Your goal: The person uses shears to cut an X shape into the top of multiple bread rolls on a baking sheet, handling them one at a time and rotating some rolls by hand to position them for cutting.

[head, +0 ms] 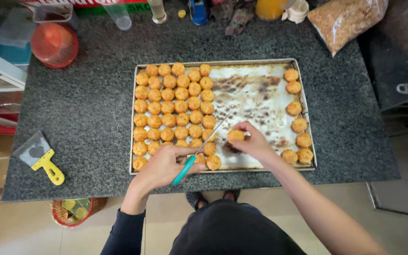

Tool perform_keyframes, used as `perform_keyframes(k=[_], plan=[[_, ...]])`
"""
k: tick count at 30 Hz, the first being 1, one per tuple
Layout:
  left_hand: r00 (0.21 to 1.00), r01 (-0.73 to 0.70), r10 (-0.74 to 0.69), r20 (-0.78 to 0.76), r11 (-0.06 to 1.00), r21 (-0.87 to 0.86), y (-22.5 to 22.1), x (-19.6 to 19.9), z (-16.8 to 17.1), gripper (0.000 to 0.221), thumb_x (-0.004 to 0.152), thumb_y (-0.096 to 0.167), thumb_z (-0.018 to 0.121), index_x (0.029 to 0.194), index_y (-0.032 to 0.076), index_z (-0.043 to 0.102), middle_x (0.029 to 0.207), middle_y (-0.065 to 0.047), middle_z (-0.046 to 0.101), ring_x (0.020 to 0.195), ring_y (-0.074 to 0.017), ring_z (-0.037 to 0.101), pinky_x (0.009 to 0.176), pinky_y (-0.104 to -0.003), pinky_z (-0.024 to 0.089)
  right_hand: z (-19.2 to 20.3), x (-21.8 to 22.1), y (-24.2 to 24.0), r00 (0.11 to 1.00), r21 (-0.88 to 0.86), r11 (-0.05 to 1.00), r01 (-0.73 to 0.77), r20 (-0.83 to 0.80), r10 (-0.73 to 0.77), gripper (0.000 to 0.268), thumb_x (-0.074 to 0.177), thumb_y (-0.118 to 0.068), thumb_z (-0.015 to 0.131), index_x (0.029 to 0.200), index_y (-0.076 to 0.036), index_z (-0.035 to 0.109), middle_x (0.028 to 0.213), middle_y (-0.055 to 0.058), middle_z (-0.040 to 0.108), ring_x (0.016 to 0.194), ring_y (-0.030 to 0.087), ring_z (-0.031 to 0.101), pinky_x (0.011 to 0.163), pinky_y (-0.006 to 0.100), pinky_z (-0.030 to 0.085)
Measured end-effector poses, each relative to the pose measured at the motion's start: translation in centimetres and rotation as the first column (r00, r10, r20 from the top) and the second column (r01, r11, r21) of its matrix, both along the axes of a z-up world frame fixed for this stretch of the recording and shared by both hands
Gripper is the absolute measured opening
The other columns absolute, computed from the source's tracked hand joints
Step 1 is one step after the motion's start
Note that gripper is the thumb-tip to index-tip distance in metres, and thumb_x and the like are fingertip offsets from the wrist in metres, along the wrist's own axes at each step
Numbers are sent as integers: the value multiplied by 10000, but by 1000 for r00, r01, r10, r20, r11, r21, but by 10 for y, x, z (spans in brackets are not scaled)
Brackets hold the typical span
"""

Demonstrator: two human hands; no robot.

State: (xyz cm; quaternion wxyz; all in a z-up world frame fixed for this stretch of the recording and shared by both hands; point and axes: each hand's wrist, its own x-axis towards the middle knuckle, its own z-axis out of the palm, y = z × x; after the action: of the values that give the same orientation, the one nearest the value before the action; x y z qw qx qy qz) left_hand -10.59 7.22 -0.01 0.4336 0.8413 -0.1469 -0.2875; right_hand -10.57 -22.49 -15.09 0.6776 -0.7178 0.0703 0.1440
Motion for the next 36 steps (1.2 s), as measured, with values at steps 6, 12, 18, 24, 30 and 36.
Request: perform_keyframes(k=[6,12,18,24,30,36], plan=[[1000,1,-1,9,1000,11,1,-6,-9,553,754,439,844,1164,76,769,517,-12,478,489,-91,440,468,-318,377,-9,-42,15,962,-563,820,-98,156,222,398,777,-218,826,1106,-56,670,1069,102,741,984,227,704,894,342,552],[998,-7,11,-58,997,82,-3,-7,-7,548,759,429,830,1194,101,768,526,-45,439,503,-116,408,479,-345,340,6,-53,18,954,-519,827,-218,63,292,565,730,-243,813,1235,-70,631,1152,125,701,1058,276,701,929,379,545],[998,44,-44,-44,999,-3,-14,1,-15,550,767,428,829,1196,91,760,554,-30,468,524,-108,435,491,-334,389,33,-58,-16,946,-751,660,13,222,235,563,813,-254,766,1303,-26,611,1255,235,613,1150,413,579,969,494,473],[992,127,-128,0,990,65,-38,13,-16,581,755,458,835,1202,95,760,581,-132,488,545,-181,458,529,-382,402,50,-62,-85,971,-968,252,5,64,229,396,813,-311,780,1168,-165,684,1147,59,700,1142,315,605,984,470,500],[972,202,-207,112,978,57,-58,21,-12,606,731,525,819,1163,103,763,575,-73,573,533,-157,550,538,-354,448,46,-75,-113,922,-971,220,-91,1,387,663,633,-225,826,1278,-224,670,1166,32,697,1121,287,569,891,495,484],[978,192,-200,55,974,120,-63,25,-3,592,749,527,801,1197,141,772,541,-103,501,514,-175,470,517,-379,397,43,-66,-121,962,-811,586,12,170,215,404,819,-230,790,1189,-133,659,1158,98,701,1090,290,669,961,427,536]])
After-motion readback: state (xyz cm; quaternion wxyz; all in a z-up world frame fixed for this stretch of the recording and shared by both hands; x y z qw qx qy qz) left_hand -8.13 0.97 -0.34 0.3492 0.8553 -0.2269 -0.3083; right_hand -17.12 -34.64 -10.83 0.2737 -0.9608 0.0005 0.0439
